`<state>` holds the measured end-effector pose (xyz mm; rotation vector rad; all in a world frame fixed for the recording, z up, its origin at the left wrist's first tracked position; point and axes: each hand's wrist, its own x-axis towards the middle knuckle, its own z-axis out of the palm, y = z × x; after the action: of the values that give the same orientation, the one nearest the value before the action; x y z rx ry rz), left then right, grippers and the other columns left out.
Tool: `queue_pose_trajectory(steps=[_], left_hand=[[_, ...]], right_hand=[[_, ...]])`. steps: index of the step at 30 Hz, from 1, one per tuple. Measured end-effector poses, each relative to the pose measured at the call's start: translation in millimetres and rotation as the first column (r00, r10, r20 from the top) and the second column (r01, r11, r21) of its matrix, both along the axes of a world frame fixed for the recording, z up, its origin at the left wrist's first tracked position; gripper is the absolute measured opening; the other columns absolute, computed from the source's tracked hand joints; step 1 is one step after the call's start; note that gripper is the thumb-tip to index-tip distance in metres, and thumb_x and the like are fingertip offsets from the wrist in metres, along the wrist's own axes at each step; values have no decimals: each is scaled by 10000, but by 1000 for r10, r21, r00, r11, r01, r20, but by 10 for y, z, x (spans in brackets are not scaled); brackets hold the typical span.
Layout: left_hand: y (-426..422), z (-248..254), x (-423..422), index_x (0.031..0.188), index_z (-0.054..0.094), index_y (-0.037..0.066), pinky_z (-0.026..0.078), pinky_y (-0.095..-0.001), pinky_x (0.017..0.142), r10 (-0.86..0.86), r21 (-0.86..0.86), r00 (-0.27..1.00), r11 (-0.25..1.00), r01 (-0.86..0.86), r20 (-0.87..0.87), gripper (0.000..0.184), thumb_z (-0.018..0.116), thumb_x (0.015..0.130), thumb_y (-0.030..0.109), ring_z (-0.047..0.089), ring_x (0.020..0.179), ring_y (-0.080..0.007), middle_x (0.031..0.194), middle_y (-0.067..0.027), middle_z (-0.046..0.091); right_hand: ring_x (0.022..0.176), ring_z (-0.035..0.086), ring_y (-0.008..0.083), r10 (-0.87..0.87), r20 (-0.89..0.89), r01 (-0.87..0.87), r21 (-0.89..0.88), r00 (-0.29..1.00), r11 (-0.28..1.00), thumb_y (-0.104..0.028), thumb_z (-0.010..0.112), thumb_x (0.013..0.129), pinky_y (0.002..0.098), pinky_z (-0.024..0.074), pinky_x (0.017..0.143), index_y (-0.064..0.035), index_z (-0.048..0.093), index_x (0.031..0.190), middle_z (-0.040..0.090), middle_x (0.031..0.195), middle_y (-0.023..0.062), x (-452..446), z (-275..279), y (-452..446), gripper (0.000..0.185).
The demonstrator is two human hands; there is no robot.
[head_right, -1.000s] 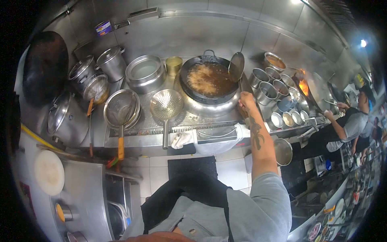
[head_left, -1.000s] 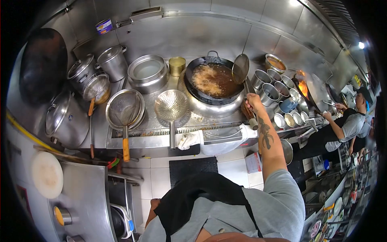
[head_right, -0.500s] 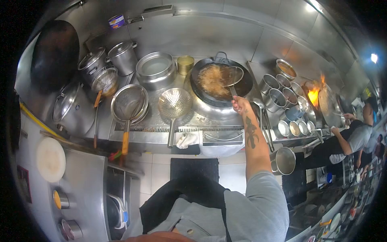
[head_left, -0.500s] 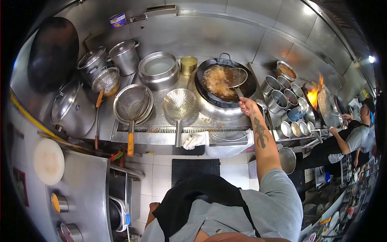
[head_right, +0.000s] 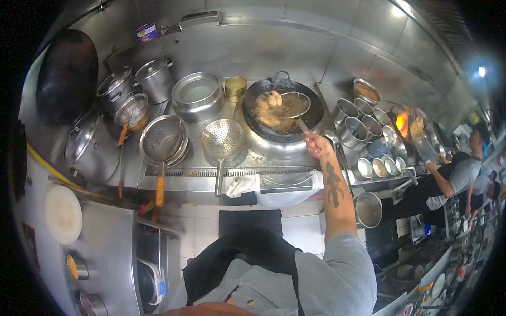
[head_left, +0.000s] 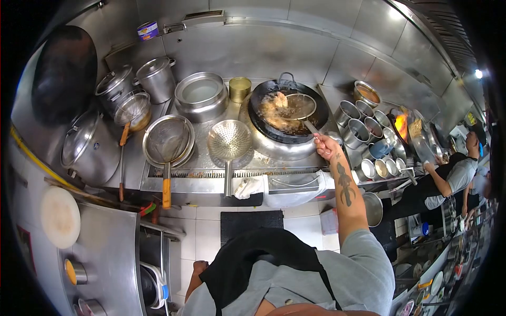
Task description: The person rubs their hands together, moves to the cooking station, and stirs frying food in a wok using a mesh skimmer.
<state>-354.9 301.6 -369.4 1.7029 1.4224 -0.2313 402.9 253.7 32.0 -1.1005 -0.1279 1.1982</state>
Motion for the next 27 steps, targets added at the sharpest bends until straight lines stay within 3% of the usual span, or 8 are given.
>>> queue_pose_trajectory(steps=[2,5,6,7,8,14,27], left_hand=[[49,-17,57,649,685,77,515,-357,645,-138,85,990,987,138,-14,246,567,754,266,653,668,-253,667,-121,662],[40,80,157,681,698,116,519,-367,653,91,-41,995,995,-89,50,200,581,750,263,661,713,-270,722,-111,676],[50,45,140,689,700,125,520,-374,657,-160,140,987,978,154,34,191,585,745,267,660,725,-281,748,-111,679],[70,0,106,698,702,134,521,-382,661,-406,287,914,873,395,-24,182,589,740,270,659,737,-292,773,-111,683],[88,-24,79,706,705,143,523,-389,666,-592,444,797,685,577,-123,174,593,735,274,658,749,-303,798,-111,686],[84,-51,10,711,702,133,522,-397,675,-426,248,904,872,422,-39,183,594,731,279,655,761,-314,805,-117,685],[105,-46,-15,722,697,111,521,-414,696,-477,280,877,836,471,-52,205,594,722,289,650,787,-340,819,-131,683]], right_hand=[[399,358,66,7,36,-6,-9,999,1000,-178,466,967,207,236,288,-117,470,1056,510,655,13,-17,17,-58,108],[407,364,66,36,112,-35,-13,993,999,-167,460,966,207,230,285,-119,466,1055,512,664,20,-20,23,-114,102],[410,366,66,30,129,-27,-21,991,999,-162,458,965,207,227,283,-120,464,1056,513,667,23,-33,33,-114,100],[412,368,67,24,145,-19,-31,989,999,-157,457,964,206,225,282,-120,462,1056,514,670,25,-48,37,-119,100],[413,368,67,16,153,-10,-39,988,999,-153,454,964,204,226,283,-120,461,1057,514,671,25,-50,29,-108,99],[419,369,72,-60,131,62,-15,990,998,-134,440,964,197,231,294,-114,450,1070,510,671,28,-36,2,-96,108],[427,371,79,-102,99,102,6,990,995,-110,412,951,198,237,302,-114,427,1092,482,673,28,-1,-14,-154,142]])
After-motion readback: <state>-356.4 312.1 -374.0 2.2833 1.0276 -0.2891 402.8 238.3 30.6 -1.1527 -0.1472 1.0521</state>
